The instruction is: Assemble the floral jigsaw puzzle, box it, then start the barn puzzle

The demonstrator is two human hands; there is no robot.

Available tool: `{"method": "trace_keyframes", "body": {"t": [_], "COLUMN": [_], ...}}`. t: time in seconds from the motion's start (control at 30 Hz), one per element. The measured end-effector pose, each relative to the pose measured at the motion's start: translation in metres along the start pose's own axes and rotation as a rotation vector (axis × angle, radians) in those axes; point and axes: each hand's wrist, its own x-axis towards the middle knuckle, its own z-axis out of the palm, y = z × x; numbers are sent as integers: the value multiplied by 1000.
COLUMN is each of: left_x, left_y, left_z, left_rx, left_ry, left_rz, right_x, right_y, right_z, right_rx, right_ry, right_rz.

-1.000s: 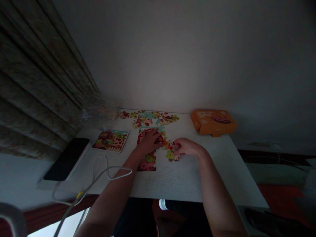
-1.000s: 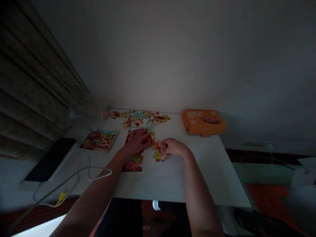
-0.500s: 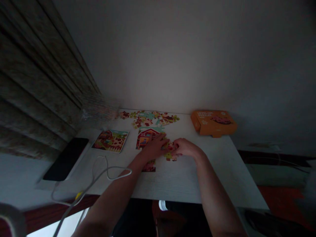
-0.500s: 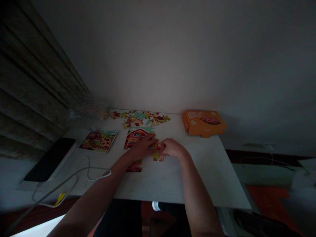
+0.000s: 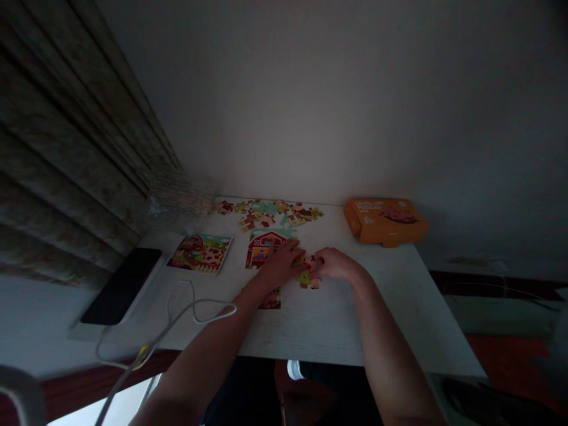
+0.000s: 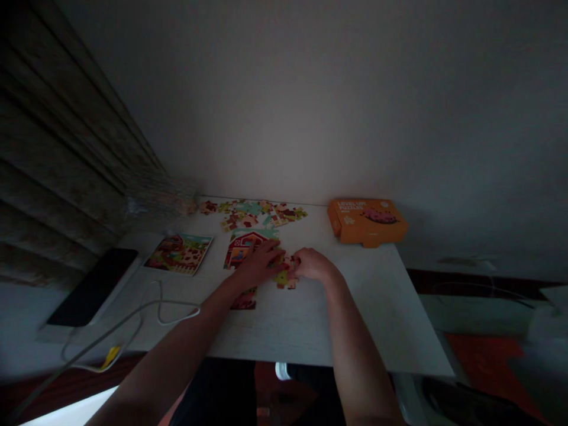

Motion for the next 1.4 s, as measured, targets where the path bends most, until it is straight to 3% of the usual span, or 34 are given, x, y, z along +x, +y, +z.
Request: {"method": "trace_keyframes", "body": {"t": [0.17, 0.6, 0.73, 0.83, 0.97, 1.13, 1.4], "left_x": [-1, -5, -4, 9, 33, 42, 45], "left_y": [0, 6, 5, -21, -87, -154, -190], "left_z": [0, -4, -5, -27, -76, -109, -115], "left_rx": [2, 18, -12, -23, 81, 147, 233], "left_ry": [12, -25, 11, 219, 518, 487, 288], "left_rz": [8, 63, 57, -115, -480, -576, -644], "right_x": [1, 5, 9, 13, 17, 17, 14], "right_y": [9, 13, 14, 16, 22, 24, 22], "right_z": [-5, -2, -3, -5, -6, -3, -2], "right_rx": [92, 72, 116, 126, 115, 115, 151], "right_ry": [30, 18, 143, 284, 390, 390, 396], "right_rz": [3, -18, -30, -17, 19, 22, 9]}}
